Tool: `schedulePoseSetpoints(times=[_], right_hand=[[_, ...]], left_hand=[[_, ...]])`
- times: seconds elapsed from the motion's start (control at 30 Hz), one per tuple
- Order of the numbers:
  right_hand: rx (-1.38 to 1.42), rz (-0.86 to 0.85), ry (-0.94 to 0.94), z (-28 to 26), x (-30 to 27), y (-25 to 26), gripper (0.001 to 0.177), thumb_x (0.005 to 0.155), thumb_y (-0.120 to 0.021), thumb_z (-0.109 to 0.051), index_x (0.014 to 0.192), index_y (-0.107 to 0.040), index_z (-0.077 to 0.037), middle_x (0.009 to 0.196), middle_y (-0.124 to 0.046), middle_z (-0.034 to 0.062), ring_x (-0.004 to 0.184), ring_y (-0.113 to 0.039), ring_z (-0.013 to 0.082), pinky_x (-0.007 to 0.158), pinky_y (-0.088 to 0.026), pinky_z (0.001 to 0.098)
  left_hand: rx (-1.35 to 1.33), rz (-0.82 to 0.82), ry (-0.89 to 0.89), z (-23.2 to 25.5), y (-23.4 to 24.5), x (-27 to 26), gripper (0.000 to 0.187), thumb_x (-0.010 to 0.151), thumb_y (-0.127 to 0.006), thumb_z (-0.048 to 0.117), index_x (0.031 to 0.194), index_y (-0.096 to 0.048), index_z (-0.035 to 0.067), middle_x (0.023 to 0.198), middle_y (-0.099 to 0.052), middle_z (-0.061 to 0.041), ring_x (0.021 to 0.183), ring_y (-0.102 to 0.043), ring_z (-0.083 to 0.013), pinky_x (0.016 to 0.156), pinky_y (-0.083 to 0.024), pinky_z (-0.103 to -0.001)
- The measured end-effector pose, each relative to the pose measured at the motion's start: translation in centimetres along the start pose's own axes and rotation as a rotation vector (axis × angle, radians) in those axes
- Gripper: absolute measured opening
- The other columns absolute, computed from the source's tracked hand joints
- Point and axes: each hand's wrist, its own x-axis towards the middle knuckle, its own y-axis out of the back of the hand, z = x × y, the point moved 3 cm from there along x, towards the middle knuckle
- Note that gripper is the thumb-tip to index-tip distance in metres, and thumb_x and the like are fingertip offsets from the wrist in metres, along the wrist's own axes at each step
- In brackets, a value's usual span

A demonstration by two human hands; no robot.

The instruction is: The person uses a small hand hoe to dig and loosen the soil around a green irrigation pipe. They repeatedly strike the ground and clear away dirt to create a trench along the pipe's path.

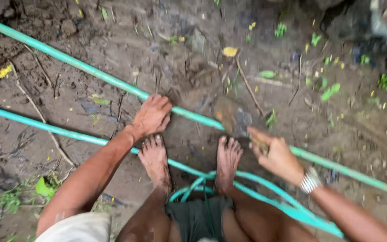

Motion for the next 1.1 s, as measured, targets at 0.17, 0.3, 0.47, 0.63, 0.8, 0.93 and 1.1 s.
schedulePoseSetpoints(times=[0.17, 0.3, 0.47, 0.63, 0.8, 0.93, 1.1], right_hand=[[0.264, 0.060, -0.133, 3.4, -1.2, 0.6, 0.053, 0.080, -0.077, -0.009, 0.132, -0.075, -0.022, 0.121, -0.077, 0.0144, 0.097, -0.070, 0.0209, 0.082, -0.058, 0.0397], [0.208, 0.011, -0.239, 2.0, -5.0, 2.0, 0.055, 0.079, -0.084, -0.011, 0.131, -0.077, -0.026, 0.125, -0.077, 0.0097, 0.118, -0.067, 0.0244, 0.101, -0.051, 0.0424], [0.170, -0.014, -0.104, 4.8, 1.0, -3.8, 0.057, 0.080, -0.082, -0.016, 0.135, -0.073, -0.031, 0.104, -0.081, 0.0111, 0.091, -0.071, 0.0232, 0.080, -0.060, 0.0406], [0.697, -0.046, -0.195, 2.2, 1.2, -2.2, 0.058, 0.085, -0.062, -0.006, 0.143, -0.061, -0.011, 0.047, -0.061, 0.0197, 0.025, -0.055, 0.0245, 0.026, -0.044, 0.0306], [0.288, -0.009, -0.194, 1.8, -2.0, -1.5, 0.055, 0.078, -0.086, -0.014, 0.130, -0.077, -0.028, 0.107, -0.083, 0.0059, 0.100, -0.073, 0.0165, 0.087, -0.060, 0.0367], [0.112, 0.018, 0.035, 3.5, 4.8, -7.1, 0.053, 0.084, -0.079, -0.024, 0.135, -0.072, -0.034, 0.061, -0.071, 0.0078, 0.053, -0.062, 0.0148, 0.050, -0.051, 0.0331], [0.269, 0.104, 0.048, 3.9, 0.3, -5.0, 0.051, 0.082, -0.083, -0.021, 0.132, -0.074, -0.026, 0.127, -0.075, 0.0082, 0.124, -0.065, 0.0293, 0.104, -0.051, 0.0442]], left_hand=[[-0.009, 0.033, 0.006, -0.3, -1.4, 1.4, 0.022, 0.078, -0.064, 0.036, 0.086, -0.058, 0.016, 0.089, -0.053, -0.004, 0.091, -0.055, -0.0250, 0.085, -0.046, -0.040], [-0.068, 0.041, 0.010, 0.1, 0.0, -0.3, 0.018, 0.079, -0.062, 0.031, 0.087, -0.057, 0.016, 0.089, -0.051, -0.005, 0.092, -0.055, -0.0254, 0.089, -0.046, -0.039], [-0.077, 0.067, 0.005, 0.0, -0.1, 0.1, 0.018, 0.081, -0.061, 0.032, 0.085, -0.056, 0.015, 0.087, -0.051, -0.005, 0.090, -0.056, -0.0260, 0.089, -0.046, -0.039], [-0.044, 0.018, -0.024, -1.2, 0.9, 1.6, 0.018, 0.072, -0.065, 0.027, 0.081, -0.059, 0.012, 0.084, -0.054, -0.007, 0.086, -0.056, -0.0289, 0.082, -0.048, -0.045], [-0.081, 0.002, 0.020, 0.5, 0.9, -0.3, 0.016, 0.079, -0.061, 0.029, 0.084, -0.056, 0.016, 0.086, -0.051, -0.004, 0.090, -0.055, -0.0260, 0.084, -0.046, -0.040], [-0.075, 0.012, 0.025, -0.5, 0.6, 0.7, 0.016, 0.080, -0.062, 0.028, 0.086, -0.056, 0.015, 0.088, -0.052, -0.005, 0.091, -0.056, -0.0267, 0.085, -0.047, -0.040], [-0.113, -0.011, -0.002, 0.2, 0.8, 0.0, 0.019, 0.073, -0.063, 0.030, 0.082, -0.059, 0.014, 0.085, -0.053, -0.006, 0.088, -0.056, -0.0289, 0.080, -0.048, -0.043]])
